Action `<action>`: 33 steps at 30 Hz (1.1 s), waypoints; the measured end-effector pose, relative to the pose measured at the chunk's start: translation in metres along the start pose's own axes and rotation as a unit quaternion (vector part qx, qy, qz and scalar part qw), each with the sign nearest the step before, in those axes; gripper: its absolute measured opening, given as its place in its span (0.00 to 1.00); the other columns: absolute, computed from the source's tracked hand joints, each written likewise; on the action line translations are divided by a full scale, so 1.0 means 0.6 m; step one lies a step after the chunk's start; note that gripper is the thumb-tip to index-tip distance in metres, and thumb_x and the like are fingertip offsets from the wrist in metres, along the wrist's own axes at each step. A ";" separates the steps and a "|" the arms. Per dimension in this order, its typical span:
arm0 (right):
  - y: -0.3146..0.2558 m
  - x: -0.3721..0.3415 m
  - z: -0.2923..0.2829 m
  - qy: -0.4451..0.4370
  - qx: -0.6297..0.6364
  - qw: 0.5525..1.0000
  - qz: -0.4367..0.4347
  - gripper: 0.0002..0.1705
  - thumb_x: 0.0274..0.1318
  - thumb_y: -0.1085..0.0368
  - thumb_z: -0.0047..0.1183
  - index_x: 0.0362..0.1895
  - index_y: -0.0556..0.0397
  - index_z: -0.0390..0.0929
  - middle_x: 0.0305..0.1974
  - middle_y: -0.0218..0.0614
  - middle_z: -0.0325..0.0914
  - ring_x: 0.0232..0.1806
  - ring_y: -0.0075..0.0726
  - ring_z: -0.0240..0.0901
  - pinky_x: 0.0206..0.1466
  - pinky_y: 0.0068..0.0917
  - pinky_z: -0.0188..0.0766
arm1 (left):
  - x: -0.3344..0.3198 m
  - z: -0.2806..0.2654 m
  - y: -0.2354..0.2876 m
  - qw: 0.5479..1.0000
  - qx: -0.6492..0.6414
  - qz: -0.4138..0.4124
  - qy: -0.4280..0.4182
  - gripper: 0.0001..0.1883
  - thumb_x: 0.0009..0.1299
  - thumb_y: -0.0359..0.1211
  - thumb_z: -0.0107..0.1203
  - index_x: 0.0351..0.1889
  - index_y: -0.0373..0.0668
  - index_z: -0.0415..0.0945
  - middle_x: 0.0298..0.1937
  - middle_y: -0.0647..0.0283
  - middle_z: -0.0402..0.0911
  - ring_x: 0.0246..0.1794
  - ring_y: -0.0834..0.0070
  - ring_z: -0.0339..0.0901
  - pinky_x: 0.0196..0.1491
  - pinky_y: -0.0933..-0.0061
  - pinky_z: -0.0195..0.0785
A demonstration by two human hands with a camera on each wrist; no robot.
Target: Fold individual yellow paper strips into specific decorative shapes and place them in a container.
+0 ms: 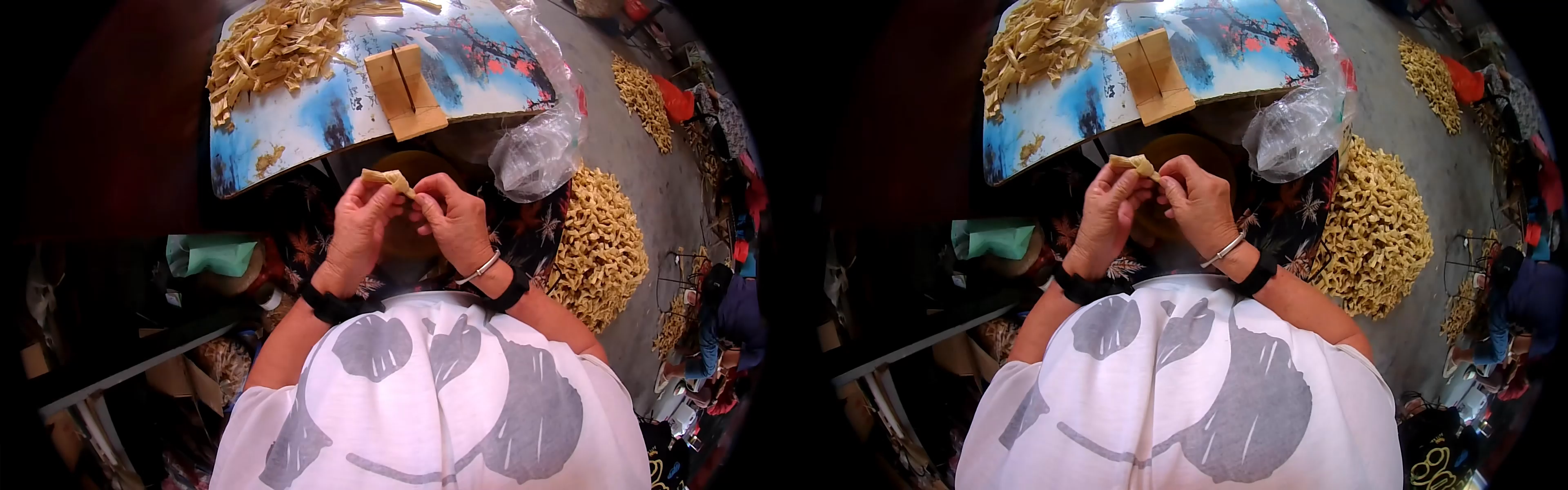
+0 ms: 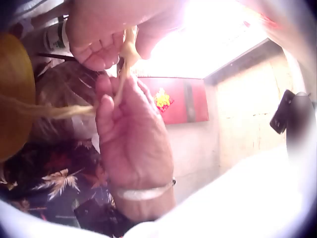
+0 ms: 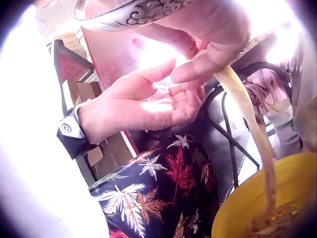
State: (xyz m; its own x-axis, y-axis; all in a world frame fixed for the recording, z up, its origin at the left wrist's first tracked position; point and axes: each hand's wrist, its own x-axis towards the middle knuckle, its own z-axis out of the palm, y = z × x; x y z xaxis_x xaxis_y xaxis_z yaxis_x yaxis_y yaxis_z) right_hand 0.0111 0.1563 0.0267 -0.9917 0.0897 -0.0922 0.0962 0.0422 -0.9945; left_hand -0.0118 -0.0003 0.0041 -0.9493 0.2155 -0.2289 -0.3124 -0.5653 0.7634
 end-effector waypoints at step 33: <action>-0.069 0.236 -0.054 -0.025 -0.037 0.989 -0.140 0.14 0.67 0.56 0.53 0.39 0.55 0.78 0.24 0.31 0.78 0.23 0.20 0.73 0.26 0.22 0.69 | 0.163 0.057 0.142 0.826 0.518 0.222 0.002 0.09 0.72 0.33 0.55 0.35 0.37 0.80 0.21 0.69 0.71 0.23 0.85 0.64 0.28 0.78 0.60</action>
State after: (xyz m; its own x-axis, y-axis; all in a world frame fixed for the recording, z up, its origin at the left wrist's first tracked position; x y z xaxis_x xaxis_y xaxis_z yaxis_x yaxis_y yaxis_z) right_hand -0.1302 0.1995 0.0563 -0.9831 0.0149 0.1823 -0.1788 0.1318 -0.9750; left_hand -0.1298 -0.0001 0.0673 -0.9631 0.1660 0.2119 0.2620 0.3976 0.8794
